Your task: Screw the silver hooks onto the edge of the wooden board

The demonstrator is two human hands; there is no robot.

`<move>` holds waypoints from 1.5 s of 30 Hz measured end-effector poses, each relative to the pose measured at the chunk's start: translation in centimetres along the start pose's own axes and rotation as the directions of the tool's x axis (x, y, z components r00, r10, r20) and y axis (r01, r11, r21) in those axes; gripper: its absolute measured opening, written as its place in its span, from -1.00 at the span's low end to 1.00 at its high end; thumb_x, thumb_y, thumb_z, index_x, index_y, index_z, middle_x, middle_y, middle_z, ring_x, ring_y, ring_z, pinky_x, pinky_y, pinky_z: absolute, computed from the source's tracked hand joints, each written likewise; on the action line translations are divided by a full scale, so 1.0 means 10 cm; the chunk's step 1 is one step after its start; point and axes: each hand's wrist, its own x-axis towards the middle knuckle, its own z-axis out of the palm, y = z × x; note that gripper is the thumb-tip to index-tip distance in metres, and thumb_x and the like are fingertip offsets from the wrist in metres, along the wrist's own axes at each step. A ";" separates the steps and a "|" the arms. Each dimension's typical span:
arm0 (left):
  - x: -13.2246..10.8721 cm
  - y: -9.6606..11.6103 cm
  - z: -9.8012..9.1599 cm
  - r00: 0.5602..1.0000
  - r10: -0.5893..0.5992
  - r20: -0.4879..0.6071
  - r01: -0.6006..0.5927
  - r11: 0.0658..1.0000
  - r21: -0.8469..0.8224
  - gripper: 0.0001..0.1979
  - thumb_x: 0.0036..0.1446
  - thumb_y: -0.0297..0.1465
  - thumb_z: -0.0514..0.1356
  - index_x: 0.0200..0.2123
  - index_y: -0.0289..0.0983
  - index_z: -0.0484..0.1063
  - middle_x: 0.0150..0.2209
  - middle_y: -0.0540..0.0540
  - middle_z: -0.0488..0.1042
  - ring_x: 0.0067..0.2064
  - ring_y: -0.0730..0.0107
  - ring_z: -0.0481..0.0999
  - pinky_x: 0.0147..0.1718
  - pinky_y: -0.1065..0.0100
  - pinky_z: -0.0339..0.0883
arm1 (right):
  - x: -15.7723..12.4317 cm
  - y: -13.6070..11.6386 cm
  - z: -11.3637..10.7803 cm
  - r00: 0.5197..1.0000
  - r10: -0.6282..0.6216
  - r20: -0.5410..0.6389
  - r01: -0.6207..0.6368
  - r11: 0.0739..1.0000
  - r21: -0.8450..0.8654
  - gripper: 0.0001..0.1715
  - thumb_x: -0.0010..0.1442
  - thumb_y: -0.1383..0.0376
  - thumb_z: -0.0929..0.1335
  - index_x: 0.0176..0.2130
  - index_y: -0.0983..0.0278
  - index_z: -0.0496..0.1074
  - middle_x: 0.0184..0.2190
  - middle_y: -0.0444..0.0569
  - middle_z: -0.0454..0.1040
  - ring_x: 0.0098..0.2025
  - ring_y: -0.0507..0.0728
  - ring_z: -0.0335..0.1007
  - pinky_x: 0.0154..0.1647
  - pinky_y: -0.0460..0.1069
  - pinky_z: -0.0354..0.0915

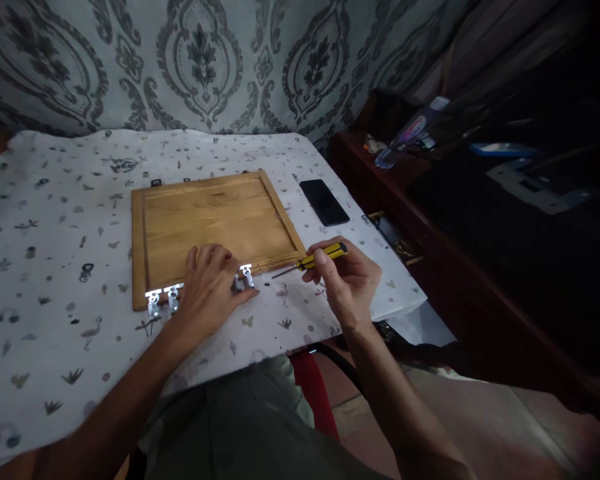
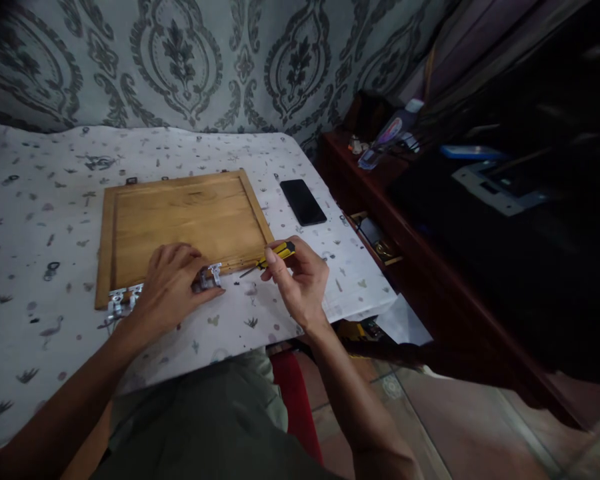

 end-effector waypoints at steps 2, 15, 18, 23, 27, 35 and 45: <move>0.00 0.00 0.01 1.000 -0.001 -0.004 0.001 1.000 -0.004 -0.62 0.14 -0.14 0.41 -0.15 -0.33 0.57 -0.06 -0.24 0.48 0.05 -0.06 0.37 0.12 -0.09 0.23 | 0.01 -0.01 0.02 1.000 -0.001 0.008 0.001 1.000 -0.001 -0.68 0.24 0.05 0.48 -0.33 0.25 0.52 -0.41 -0.15 0.46 -0.61 -0.06 0.43 -0.61 -0.11 0.37; 0.01 0.02 -0.01 0.998 -0.050 0.023 0.051 0.998 -0.023 -0.67 0.15 -0.16 0.41 -0.17 -0.30 0.58 -0.07 -0.21 0.50 0.06 -0.05 0.37 0.11 -0.08 0.24 | 0.11 -0.09 0.22 0.995 -0.080 0.054 0.080 0.997 0.006 -0.71 0.29 0.08 0.44 -0.32 0.24 0.50 -0.38 -0.15 0.48 -0.57 -0.05 0.46 -0.61 -0.12 0.36; 0.02 0.04 -0.02 0.998 -0.060 0.028 0.061 0.998 -0.017 -0.65 0.13 -0.15 0.42 -0.17 -0.30 0.58 -0.08 -0.20 0.51 0.06 -0.06 0.38 0.09 -0.06 0.26 | 0.14 -0.08 0.29 0.990 -0.102 0.096 0.101 0.995 0.009 -0.74 0.30 0.11 0.43 -0.32 0.23 0.49 -0.35 -0.15 0.49 -0.55 -0.05 0.47 -0.59 -0.12 0.37; 0.02 0.03 0.00 0.998 -0.058 0.031 0.059 0.998 -0.022 -0.63 0.12 -0.14 0.43 -0.15 -0.30 0.59 -0.09 -0.20 0.51 0.04 -0.05 0.40 0.05 -0.04 0.29 | 0.16 -0.06 0.36 0.977 -0.106 0.183 0.114 0.993 -0.030 -0.77 0.33 0.11 0.41 -0.26 0.22 0.50 -0.30 -0.13 0.51 -0.52 -0.05 0.50 -0.51 -0.09 0.40; 0.01 0.02 0.02 0.998 -0.056 0.012 0.056 0.998 -0.015 -0.64 0.11 -0.15 0.43 -0.14 -0.28 0.59 -0.10 -0.20 0.51 0.03 -0.05 0.39 0.03 -0.03 0.29 | 0.18 -0.05 0.38 0.969 -0.099 0.225 0.115 0.992 -0.055 -0.74 0.33 0.09 0.41 -0.27 0.23 0.49 -0.29 -0.13 0.52 -0.51 -0.04 0.49 -0.49 -0.08 0.42; 0.01 0.02 0.02 0.997 -0.068 0.024 0.069 0.997 -0.019 -0.63 0.11 -0.15 0.44 -0.13 -0.28 0.58 -0.09 -0.20 0.52 0.04 -0.05 0.39 0.05 -0.04 0.29 | 0.19 0.02 0.39 0.962 -0.099 0.254 0.120 0.990 -0.071 -0.77 0.34 0.11 0.40 -0.25 0.22 0.49 -0.29 -0.12 0.52 -0.47 -0.03 0.49 -0.45 -0.07 0.43; 0.01 0.02 0.04 0.997 -0.074 0.031 0.076 0.996 -0.041 -0.66 0.18 -0.16 0.38 -0.10 -0.27 0.57 -0.09 -0.21 0.49 0.05 -0.07 0.37 0.05 -0.06 0.26 | 0.19 -0.02 0.41 0.946 -0.125 0.297 0.162 0.982 -0.100 -0.77 0.34 0.12 0.39 -0.25 0.23 0.50 -0.28 -0.11 0.52 -0.45 -0.02 0.51 -0.43 -0.07 0.43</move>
